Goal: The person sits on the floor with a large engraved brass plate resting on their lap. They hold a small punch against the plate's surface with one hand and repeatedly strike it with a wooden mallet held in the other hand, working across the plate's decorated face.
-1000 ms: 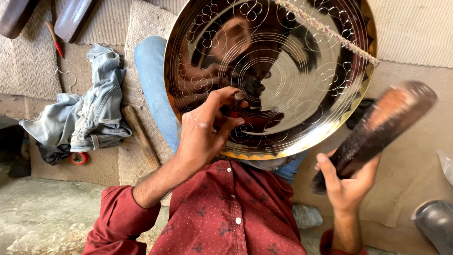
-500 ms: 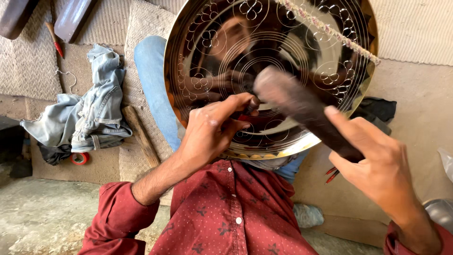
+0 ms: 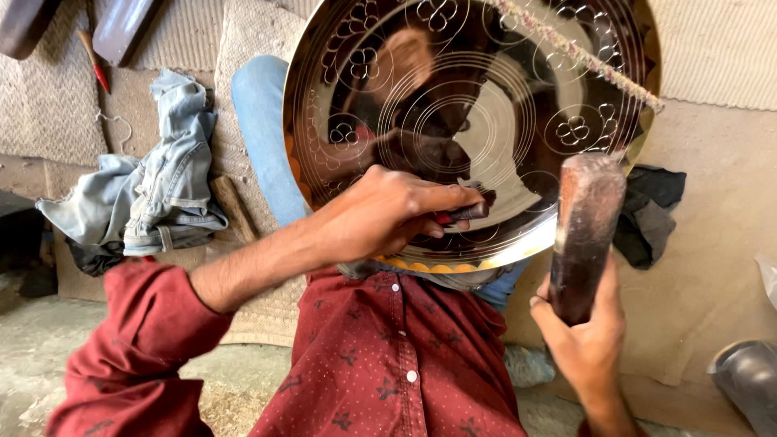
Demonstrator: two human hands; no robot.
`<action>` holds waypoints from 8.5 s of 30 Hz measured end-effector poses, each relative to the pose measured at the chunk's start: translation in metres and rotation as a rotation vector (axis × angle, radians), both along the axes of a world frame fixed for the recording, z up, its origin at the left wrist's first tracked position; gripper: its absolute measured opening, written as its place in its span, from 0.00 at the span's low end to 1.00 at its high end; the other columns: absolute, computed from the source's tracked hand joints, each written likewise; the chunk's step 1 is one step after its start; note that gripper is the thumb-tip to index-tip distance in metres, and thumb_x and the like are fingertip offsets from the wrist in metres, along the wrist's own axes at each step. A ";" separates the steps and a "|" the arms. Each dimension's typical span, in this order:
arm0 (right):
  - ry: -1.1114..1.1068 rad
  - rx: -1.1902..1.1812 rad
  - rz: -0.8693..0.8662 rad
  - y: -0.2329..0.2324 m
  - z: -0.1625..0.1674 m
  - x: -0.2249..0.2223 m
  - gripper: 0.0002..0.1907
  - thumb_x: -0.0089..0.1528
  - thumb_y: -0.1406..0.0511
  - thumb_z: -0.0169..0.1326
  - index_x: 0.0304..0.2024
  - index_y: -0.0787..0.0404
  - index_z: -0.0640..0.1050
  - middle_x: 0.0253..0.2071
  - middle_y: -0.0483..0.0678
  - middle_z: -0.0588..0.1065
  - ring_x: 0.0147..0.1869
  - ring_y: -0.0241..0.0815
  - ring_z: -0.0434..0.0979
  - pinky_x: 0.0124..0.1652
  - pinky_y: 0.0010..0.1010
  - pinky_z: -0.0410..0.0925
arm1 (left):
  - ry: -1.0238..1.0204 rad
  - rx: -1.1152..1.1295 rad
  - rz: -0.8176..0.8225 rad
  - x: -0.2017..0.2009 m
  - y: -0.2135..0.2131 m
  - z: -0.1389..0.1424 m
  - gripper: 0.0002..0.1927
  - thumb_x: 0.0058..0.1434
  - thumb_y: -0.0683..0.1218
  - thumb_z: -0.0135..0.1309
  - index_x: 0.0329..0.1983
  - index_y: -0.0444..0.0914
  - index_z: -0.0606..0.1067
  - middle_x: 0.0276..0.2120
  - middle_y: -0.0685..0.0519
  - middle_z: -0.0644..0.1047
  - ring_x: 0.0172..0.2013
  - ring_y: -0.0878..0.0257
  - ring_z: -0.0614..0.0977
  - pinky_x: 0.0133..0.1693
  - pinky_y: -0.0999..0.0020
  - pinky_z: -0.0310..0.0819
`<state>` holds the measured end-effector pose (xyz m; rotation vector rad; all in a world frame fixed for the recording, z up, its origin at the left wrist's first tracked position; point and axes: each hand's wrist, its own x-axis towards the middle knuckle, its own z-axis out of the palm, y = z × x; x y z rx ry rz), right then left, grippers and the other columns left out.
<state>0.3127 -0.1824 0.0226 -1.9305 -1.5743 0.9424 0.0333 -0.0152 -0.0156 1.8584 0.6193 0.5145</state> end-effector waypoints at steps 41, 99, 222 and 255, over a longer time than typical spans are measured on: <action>-0.413 0.017 0.472 0.088 0.055 0.013 0.45 0.49 0.74 0.63 0.70 0.45 0.69 0.43 0.51 0.77 0.37 0.53 0.78 0.39 0.43 0.72 | 0.092 0.056 0.430 -0.008 -0.024 0.019 0.25 0.63 0.35 0.58 0.64 0.38 0.71 0.45 0.53 0.84 0.45 0.54 0.87 0.45 0.61 0.82; -0.178 0.066 0.161 0.036 0.026 -0.001 0.40 0.55 0.76 0.63 0.70 0.63 0.67 0.44 0.57 0.78 0.44 0.44 0.81 0.43 0.35 0.74 | 0.083 0.014 0.154 -0.013 -0.006 0.017 0.27 0.57 0.36 0.61 0.61 0.36 0.73 0.49 0.44 0.82 0.46 0.50 0.86 0.43 0.60 0.83; 0.095 0.060 0.136 0.081 0.055 0.009 0.48 0.61 0.73 0.62 0.77 0.53 0.52 0.43 0.48 0.75 0.40 0.34 0.78 0.42 0.25 0.73 | 0.122 -0.054 0.350 -0.021 -0.014 0.023 0.26 0.61 0.37 0.61 0.62 0.38 0.69 0.45 0.54 0.84 0.46 0.55 0.87 0.42 0.62 0.81; -0.690 -0.147 0.872 0.177 0.096 -0.024 0.52 0.48 0.70 0.62 0.73 0.35 0.62 0.32 0.44 0.72 0.26 0.43 0.75 0.29 0.38 0.71 | 0.131 -0.129 0.865 -0.009 -0.057 0.033 0.23 0.64 0.37 0.63 0.55 0.32 0.62 0.37 0.48 0.81 0.31 0.58 0.86 0.31 0.68 0.79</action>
